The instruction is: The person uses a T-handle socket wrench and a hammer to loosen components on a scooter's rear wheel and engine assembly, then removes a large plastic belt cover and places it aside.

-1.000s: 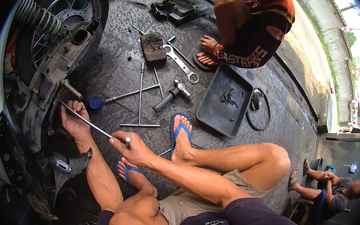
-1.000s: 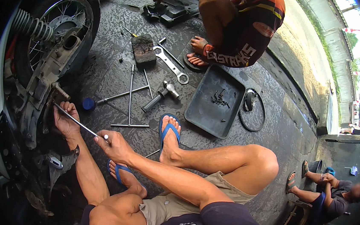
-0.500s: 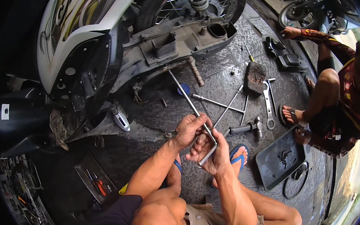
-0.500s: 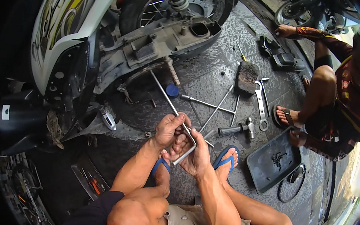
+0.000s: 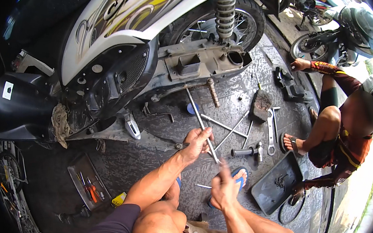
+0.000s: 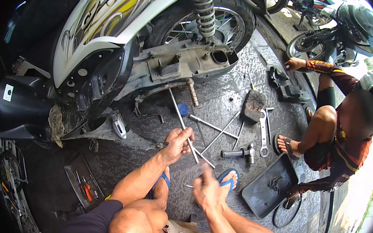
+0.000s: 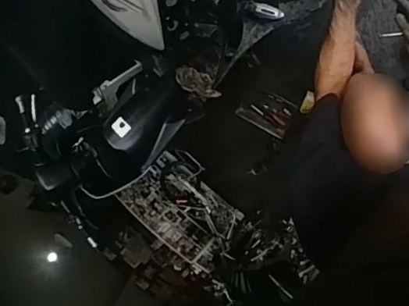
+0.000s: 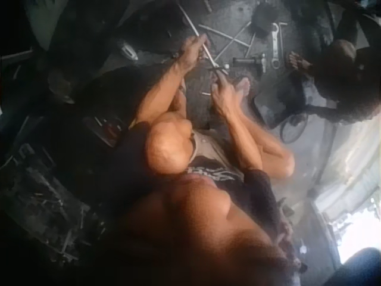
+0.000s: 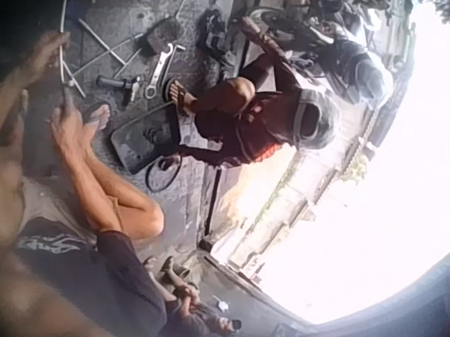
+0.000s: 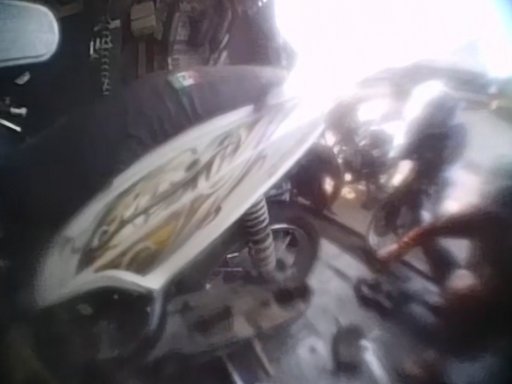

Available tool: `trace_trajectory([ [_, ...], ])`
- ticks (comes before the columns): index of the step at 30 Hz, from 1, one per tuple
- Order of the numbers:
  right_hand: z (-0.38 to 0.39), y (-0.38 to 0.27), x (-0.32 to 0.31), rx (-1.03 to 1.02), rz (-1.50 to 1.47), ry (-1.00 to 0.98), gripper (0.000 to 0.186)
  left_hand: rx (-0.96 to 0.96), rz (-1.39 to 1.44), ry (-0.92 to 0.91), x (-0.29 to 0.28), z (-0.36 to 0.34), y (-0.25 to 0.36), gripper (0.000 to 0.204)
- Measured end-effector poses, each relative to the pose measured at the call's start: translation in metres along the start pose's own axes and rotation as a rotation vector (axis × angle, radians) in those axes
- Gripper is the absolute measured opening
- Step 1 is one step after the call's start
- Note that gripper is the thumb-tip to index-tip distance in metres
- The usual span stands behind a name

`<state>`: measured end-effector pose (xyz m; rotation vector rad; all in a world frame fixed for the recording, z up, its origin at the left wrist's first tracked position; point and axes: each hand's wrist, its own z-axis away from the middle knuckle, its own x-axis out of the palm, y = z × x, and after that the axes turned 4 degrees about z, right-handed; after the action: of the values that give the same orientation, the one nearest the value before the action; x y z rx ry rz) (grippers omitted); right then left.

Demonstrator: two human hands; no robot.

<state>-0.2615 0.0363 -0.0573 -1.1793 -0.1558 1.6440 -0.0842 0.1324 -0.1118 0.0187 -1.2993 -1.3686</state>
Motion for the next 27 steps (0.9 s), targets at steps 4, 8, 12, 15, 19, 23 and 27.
trace_trajectory([
  [4, 0.003, 0.003, 0.022, -0.293, 0.173, -0.438, 0.027, 0.066, 0.029, 0.036, -0.001, -0.004, 0.003, 0.038],
  [8, 0.002, 0.014, 0.034, -0.295, 0.084, 0.040, 0.030, 0.079, 0.043, 0.050, 0.001, -0.008, 0.004, 0.037],
  [12, 0.010, 0.012, 0.034, -0.209, -0.140, 0.334, 0.057, 0.076, 0.123, 0.108, -0.001, -0.011, 0.004, 0.035],
  [15, 0.009, -0.004, 0.030, -0.309, -0.173, 0.441, 0.060, 0.091, 0.116, 0.121, -0.002, -0.012, 0.006, 0.035],
  [19, -0.007, -0.024, 0.022, -0.239, -0.103, 0.342, 0.032, 0.133, 0.110, 0.112, 0.001, -0.016, 0.011, 0.035],
  [23, -0.015, -0.029, 0.016, -0.133, -0.374, 0.185, 0.035, 0.094, 0.111, 0.129, 0.006, -0.008, 0.007, 0.034],
  [27, -0.009, -0.030, 0.006, 0.005, -0.673, 0.008, 0.045, -0.054, -0.138, -0.237, 0.008, 0.010, -0.006, 0.031],
])
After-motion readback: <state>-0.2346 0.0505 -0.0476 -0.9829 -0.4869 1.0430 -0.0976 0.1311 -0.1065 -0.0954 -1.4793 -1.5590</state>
